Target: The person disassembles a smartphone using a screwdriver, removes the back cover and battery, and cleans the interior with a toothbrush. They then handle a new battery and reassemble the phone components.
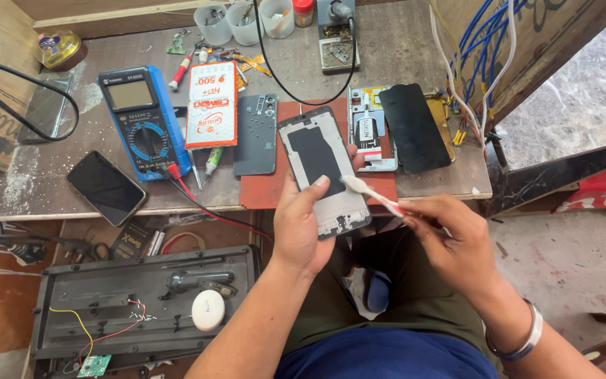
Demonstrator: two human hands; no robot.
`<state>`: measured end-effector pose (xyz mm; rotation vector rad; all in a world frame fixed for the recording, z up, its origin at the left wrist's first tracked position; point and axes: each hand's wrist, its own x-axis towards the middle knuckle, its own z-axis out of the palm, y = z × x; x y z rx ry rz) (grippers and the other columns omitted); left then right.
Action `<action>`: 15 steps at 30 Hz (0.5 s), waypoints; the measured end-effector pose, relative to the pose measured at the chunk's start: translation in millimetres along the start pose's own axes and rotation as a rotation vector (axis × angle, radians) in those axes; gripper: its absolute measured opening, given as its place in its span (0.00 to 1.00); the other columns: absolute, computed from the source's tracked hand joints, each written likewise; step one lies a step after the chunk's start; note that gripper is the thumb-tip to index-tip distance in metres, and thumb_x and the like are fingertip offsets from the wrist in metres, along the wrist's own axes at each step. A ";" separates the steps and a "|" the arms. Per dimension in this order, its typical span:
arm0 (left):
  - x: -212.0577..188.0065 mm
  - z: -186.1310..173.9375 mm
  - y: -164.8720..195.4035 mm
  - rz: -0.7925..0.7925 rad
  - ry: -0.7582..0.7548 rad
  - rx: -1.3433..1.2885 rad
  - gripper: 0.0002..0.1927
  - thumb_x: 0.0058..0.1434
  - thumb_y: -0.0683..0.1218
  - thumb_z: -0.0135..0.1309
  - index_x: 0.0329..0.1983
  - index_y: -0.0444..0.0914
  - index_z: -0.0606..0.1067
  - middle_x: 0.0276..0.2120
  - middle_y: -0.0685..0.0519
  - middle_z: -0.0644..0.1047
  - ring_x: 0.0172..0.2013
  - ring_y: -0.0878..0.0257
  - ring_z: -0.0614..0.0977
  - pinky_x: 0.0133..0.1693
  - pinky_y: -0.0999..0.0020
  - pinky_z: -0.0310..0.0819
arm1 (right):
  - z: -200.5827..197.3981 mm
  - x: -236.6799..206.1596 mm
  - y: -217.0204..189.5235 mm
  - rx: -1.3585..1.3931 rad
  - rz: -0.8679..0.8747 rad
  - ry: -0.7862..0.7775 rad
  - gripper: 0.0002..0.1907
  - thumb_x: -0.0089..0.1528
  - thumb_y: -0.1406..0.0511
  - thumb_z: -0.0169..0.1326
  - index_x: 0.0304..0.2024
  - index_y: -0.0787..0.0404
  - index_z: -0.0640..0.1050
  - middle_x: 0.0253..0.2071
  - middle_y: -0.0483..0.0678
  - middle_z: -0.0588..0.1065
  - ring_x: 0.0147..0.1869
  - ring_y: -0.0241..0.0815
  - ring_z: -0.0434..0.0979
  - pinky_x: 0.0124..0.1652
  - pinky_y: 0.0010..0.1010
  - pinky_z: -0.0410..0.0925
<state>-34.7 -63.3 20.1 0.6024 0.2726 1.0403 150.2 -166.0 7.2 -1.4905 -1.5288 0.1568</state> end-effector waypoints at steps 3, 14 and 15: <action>-5.0 2.4 0.9 -0.092 -0.015 -0.009 0.26 0.67 0.37 0.42 0.69 0.36 0.59 0.63 0.38 0.70 0.63 0.42 0.73 0.57 0.39 0.76 | -0.7 6.1 9.5 -0.142 0.021 0.083 0.10 0.65 0.73 0.58 0.49 0.62 0.81 0.40 0.51 0.78 0.35 0.38 0.75 0.36 0.28 0.67; -13.1 -23.4 -4.0 -0.165 0.009 -0.195 0.26 0.76 0.56 0.53 0.65 0.35 0.65 0.50 0.47 0.76 0.50 0.52 0.79 0.51 0.48 0.81 | -10.5 33.0 29.5 -0.108 0.117 0.209 0.10 0.67 0.73 0.60 0.51 0.65 0.80 0.48 0.51 0.74 0.46 0.41 0.77 0.45 0.30 0.70; -15.5 -29.6 -5.0 -0.157 0.025 -0.161 0.27 0.75 0.56 0.54 0.67 0.34 0.65 0.49 0.49 0.76 0.49 0.56 0.79 0.49 0.54 0.80 | -11.7 32.6 32.9 -0.167 0.109 0.233 0.09 0.67 0.73 0.60 0.51 0.64 0.81 0.48 0.52 0.74 0.46 0.43 0.76 0.45 0.31 0.69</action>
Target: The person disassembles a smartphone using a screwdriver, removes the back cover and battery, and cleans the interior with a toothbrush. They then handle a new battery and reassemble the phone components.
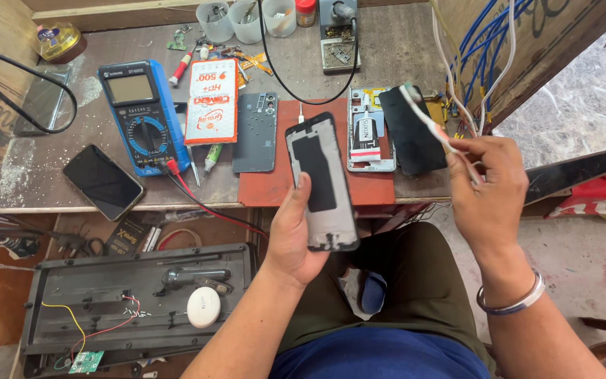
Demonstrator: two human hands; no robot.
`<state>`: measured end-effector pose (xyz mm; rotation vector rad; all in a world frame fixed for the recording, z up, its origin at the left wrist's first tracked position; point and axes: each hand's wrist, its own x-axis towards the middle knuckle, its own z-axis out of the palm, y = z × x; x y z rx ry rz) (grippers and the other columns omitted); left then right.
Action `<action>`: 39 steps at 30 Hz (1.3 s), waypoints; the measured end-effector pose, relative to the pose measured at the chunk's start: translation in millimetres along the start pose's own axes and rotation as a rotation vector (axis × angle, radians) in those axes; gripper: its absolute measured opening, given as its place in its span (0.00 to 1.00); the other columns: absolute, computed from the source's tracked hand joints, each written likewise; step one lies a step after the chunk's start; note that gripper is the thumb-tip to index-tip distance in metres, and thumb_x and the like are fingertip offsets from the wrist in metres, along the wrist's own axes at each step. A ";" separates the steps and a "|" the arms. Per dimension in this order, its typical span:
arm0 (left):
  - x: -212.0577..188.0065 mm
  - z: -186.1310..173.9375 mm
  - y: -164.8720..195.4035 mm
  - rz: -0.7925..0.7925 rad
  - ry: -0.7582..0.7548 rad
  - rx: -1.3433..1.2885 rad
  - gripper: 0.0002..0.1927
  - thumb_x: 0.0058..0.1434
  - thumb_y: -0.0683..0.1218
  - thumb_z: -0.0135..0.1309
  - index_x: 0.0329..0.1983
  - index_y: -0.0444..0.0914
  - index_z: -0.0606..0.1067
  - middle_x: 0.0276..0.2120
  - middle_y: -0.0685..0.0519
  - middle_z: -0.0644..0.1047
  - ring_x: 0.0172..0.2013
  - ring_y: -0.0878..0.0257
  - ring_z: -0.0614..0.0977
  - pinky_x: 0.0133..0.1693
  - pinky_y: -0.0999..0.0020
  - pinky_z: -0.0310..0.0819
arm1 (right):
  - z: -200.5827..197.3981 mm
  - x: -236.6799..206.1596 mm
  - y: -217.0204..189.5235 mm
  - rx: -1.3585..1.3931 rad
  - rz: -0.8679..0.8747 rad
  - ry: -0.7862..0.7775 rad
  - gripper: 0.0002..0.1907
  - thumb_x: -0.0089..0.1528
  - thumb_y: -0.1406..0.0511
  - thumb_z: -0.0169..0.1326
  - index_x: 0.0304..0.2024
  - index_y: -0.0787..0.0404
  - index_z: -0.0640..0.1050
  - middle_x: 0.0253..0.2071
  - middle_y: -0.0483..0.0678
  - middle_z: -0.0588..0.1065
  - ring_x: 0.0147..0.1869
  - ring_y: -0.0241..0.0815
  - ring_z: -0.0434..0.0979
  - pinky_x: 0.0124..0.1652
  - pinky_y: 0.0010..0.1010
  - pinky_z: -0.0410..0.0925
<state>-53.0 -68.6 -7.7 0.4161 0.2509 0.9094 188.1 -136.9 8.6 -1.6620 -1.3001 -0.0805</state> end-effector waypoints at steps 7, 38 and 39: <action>-3.8 -29.2 -2.4 -0.026 -0.177 -0.095 0.34 0.67 0.58 0.61 0.70 0.42 0.63 0.40 0.54 0.72 0.31 0.69 0.75 0.28 0.76 0.70 | 14.3 7.6 30.3 -0.122 -0.108 0.040 0.06 0.70 0.74 0.59 0.49 0.64 0.81 0.49 0.54 0.72 0.57 0.50 0.74 0.55 0.37 0.70; 20.5 -21.0 12.5 -0.195 -0.305 -0.061 0.48 0.64 0.68 0.41 0.72 0.25 0.59 0.53 0.41 0.77 0.45 0.54 0.83 0.39 0.60 0.83 | 44.7 -28.9 -65.2 0.619 0.010 -0.347 0.03 0.67 0.68 0.56 0.38 0.60 0.80 0.51 0.51 0.79 0.50 0.40 0.83 0.45 0.27 0.77; 19.9 -21.2 11.9 -0.170 -0.315 -0.059 0.47 0.66 0.67 0.41 0.73 0.25 0.59 0.52 0.42 0.77 0.45 0.55 0.83 0.41 0.61 0.83 | 44.8 -28.3 -65.4 0.661 0.059 -0.355 0.06 0.67 0.67 0.55 0.34 0.59 0.79 0.52 0.50 0.79 0.49 0.41 0.83 0.44 0.28 0.77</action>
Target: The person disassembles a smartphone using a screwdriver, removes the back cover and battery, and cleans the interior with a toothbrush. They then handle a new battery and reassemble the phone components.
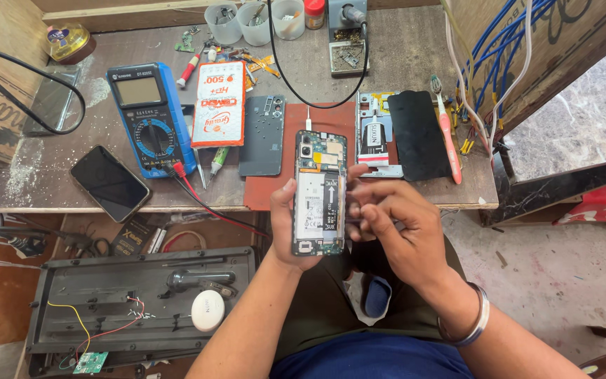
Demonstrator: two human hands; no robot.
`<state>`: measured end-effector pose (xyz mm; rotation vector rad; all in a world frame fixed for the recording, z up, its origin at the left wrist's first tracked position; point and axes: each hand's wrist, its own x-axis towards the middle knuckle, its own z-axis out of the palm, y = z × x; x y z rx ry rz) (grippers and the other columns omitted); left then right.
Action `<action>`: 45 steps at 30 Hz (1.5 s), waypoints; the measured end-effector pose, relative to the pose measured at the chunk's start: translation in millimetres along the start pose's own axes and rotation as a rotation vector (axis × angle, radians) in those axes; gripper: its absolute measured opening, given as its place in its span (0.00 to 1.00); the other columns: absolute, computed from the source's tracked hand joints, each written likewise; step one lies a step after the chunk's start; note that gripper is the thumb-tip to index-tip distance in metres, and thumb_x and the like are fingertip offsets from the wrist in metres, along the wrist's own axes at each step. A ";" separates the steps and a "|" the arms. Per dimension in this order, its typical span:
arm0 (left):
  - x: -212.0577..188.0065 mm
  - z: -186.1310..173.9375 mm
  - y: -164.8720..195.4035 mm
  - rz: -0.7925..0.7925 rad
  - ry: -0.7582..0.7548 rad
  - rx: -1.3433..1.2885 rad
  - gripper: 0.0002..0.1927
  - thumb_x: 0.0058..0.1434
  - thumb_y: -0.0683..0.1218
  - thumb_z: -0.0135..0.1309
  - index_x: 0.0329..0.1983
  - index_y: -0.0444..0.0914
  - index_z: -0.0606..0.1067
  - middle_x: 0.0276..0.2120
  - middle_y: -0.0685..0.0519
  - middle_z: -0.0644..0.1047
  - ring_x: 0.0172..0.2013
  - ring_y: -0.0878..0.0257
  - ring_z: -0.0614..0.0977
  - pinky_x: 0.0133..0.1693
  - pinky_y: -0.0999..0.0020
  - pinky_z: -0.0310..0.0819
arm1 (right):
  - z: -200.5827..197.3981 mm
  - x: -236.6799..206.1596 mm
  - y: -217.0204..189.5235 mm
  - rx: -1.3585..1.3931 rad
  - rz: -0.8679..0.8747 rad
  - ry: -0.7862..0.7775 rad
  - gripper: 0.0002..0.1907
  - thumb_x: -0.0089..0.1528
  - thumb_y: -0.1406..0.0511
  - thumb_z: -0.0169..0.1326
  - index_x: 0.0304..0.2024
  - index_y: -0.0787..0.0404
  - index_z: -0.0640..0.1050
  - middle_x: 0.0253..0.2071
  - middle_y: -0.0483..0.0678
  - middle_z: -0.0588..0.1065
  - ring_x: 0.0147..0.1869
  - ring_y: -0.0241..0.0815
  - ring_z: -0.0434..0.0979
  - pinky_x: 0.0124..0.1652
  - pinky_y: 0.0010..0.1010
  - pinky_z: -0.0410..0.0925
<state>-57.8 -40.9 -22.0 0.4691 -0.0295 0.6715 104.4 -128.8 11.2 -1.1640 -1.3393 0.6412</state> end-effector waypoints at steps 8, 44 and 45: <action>19.6 -16.3 -3.1 0.141 0.101 0.281 0.47 0.69 0.65 0.41 0.77 0.24 0.59 0.50 0.48 0.75 0.47 0.63 0.78 0.51 0.68 0.75 | 7.0 23.2 -7.5 -0.427 -0.200 -0.065 0.32 0.60 0.64 0.64 0.66 0.59 0.72 0.59 0.56 0.71 0.64 0.54 0.71 0.62 0.41 0.66; 30.5 -38.1 -3.1 0.079 0.153 0.432 0.42 0.65 0.69 0.43 0.65 0.29 0.65 0.44 0.50 0.74 0.45 0.62 0.76 0.46 0.65 0.74 | 12.8 35.8 4.9 -0.380 -0.152 -0.115 0.32 0.60 0.62 0.65 0.66 0.59 0.72 0.61 0.57 0.66 0.65 0.55 0.70 0.62 0.40 0.67; 30.6 -37.7 -3.0 0.080 0.144 0.442 0.42 0.65 0.69 0.43 0.64 0.30 0.65 0.44 0.49 0.74 0.45 0.62 0.76 0.46 0.65 0.73 | 12.5 36.0 4.3 -0.371 -0.139 -0.116 0.32 0.60 0.62 0.65 0.65 0.58 0.72 0.61 0.57 0.66 0.65 0.55 0.71 0.61 0.40 0.67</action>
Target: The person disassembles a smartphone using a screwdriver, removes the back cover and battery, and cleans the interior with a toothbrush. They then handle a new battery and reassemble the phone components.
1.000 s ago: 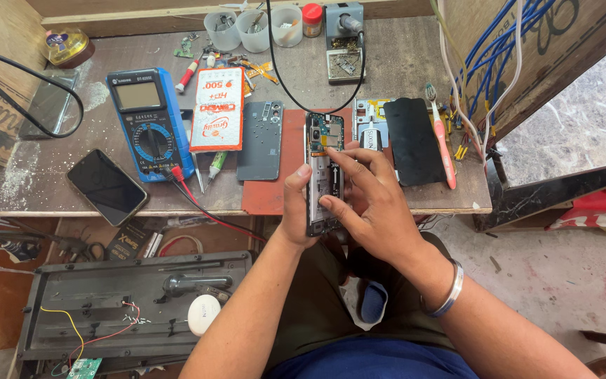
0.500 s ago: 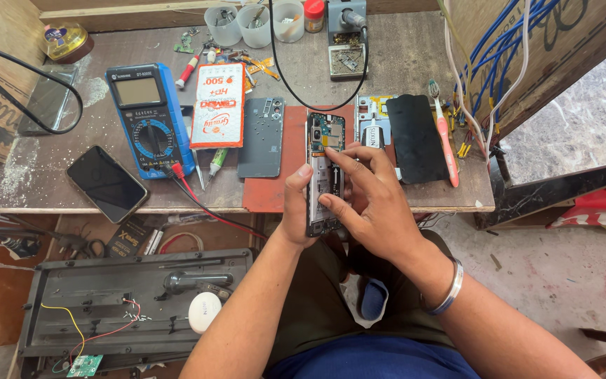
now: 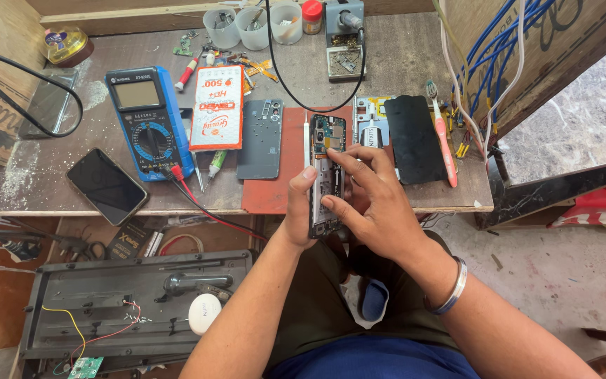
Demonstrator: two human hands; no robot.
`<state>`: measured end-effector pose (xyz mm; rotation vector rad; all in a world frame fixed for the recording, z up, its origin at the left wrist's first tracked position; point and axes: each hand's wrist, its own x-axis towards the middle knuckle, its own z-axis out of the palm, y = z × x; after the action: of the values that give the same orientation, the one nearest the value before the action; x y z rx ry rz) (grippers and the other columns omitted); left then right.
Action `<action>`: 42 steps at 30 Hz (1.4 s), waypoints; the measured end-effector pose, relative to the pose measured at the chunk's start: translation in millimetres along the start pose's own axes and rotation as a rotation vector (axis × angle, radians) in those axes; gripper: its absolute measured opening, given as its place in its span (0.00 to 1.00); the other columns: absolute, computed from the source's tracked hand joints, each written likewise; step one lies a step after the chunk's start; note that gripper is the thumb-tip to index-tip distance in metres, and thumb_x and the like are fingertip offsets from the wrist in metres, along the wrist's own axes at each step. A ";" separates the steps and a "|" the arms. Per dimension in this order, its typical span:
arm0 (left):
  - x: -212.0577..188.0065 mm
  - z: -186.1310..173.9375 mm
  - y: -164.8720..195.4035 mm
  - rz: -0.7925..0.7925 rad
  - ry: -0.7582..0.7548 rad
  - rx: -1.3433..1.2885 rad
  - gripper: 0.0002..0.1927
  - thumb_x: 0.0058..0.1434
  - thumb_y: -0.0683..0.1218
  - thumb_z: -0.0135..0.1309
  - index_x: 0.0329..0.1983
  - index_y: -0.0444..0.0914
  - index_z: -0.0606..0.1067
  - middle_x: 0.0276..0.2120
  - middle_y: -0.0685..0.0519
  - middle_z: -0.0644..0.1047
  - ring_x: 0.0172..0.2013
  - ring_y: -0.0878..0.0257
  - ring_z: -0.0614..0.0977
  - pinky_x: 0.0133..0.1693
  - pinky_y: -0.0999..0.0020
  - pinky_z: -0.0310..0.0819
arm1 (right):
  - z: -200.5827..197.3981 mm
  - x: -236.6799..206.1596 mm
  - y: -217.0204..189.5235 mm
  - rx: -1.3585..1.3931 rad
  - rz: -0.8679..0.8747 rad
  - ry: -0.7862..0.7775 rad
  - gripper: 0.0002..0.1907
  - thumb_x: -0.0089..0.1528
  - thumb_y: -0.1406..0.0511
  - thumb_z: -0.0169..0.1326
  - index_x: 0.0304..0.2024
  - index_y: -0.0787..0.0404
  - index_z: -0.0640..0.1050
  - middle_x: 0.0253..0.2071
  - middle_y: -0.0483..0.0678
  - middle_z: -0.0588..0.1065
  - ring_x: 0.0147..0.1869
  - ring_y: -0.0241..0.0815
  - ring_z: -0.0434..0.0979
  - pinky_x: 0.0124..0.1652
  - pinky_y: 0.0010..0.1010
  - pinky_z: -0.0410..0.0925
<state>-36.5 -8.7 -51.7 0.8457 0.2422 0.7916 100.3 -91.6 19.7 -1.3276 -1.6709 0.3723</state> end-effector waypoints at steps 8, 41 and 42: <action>1.5 3.1 1.2 -0.007 0.035 0.052 0.37 0.65 0.69 0.42 0.59 0.33 0.69 0.41 0.51 0.72 0.42 0.63 0.75 0.43 0.66 0.72 | -8.8 5.1 -4.3 -0.107 -0.051 -0.057 0.32 0.61 0.62 0.63 0.66 0.59 0.70 0.61 0.57 0.67 0.65 0.57 0.70 0.62 0.42 0.66; -1.2 2.7 10.1 0.063 0.015 -0.250 0.35 0.69 0.64 0.38 0.60 0.30 0.69 0.43 0.46 0.76 0.42 0.57 0.78 0.46 0.63 0.76 | -4.8 12.4 22.8 -0.119 -0.085 -0.042 0.40 0.52 0.55 0.72 0.65 0.53 0.74 0.59 0.54 0.66 0.64 0.52 0.70 0.59 0.41 0.69; -1.4 2.9 9.8 0.069 0.004 -0.253 0.35 0.69 0.64 0.37 0.60 0.30 0.69 0.43 0.46 0.76 0.42 0.57 0.78 0.46 0.63 0.76 | -5.7 13.1 22.6 -0.157 -0.107 -0.049 0.40 0.52 0.55 0.72 0.65 0.52 0.74 0.58 0.53 0.67 0.64 0.52 0.70 0.60 0.42 0.68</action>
<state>-41.3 -7.5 -42.6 0.6165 0.1135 0.8687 118.7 -73.5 12.7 -1.3442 -1.8345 0.2156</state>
